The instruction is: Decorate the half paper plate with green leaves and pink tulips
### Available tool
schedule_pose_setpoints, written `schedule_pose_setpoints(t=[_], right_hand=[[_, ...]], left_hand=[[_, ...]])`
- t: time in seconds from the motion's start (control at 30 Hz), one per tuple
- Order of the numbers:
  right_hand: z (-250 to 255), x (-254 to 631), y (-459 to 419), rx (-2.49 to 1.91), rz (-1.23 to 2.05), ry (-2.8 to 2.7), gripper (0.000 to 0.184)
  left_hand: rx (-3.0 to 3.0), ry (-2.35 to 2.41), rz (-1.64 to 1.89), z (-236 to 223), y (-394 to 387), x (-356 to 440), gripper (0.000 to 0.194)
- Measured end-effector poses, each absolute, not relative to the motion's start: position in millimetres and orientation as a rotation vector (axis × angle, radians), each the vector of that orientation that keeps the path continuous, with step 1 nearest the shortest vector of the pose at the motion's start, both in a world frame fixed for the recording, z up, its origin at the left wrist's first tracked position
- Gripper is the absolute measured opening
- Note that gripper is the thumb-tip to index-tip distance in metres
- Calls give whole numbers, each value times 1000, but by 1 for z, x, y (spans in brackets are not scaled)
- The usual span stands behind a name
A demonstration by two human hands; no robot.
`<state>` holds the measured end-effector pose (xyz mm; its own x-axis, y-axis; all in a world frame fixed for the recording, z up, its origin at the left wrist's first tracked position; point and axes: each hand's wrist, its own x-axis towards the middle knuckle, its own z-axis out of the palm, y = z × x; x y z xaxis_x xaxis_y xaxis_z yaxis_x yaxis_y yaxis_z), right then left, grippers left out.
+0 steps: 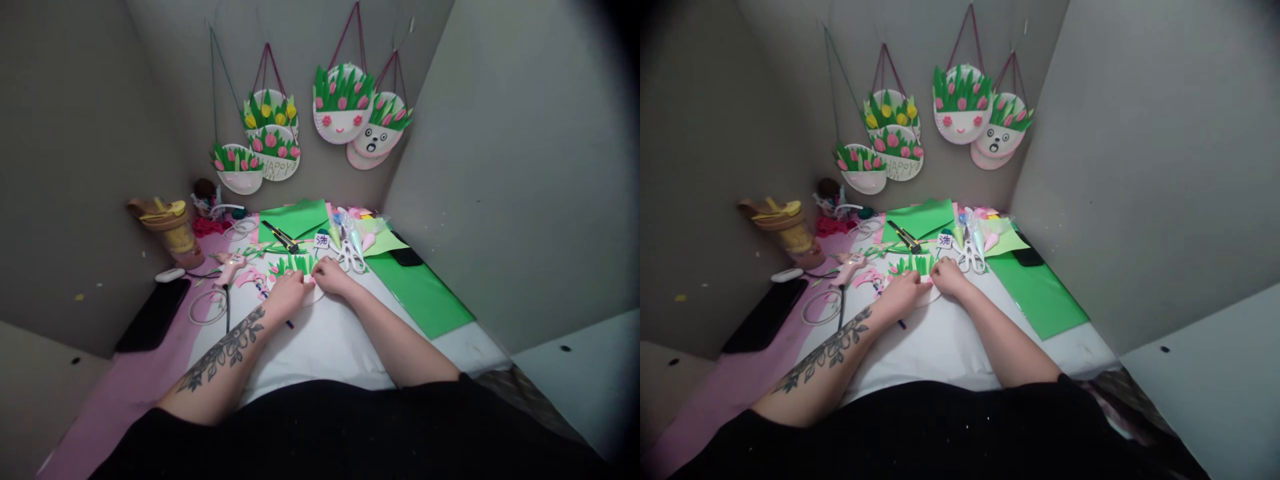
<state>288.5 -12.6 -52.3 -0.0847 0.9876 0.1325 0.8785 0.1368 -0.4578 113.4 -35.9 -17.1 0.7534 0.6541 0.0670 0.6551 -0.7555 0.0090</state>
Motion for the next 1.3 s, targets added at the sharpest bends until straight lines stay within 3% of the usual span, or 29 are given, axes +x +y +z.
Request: schedule_pose_setpoints(t=[1.03, 1.3], right_hand=[[-49, 299, -21, -1533, 420, -2149, 26], [-48, 302, -22, -1527, 461, -2187, 18]], left_hand=[[-2877, -1014, -151, -18, -48, 115, 31], [-2875, -1006, -100, -15, -52, 116, 31]])
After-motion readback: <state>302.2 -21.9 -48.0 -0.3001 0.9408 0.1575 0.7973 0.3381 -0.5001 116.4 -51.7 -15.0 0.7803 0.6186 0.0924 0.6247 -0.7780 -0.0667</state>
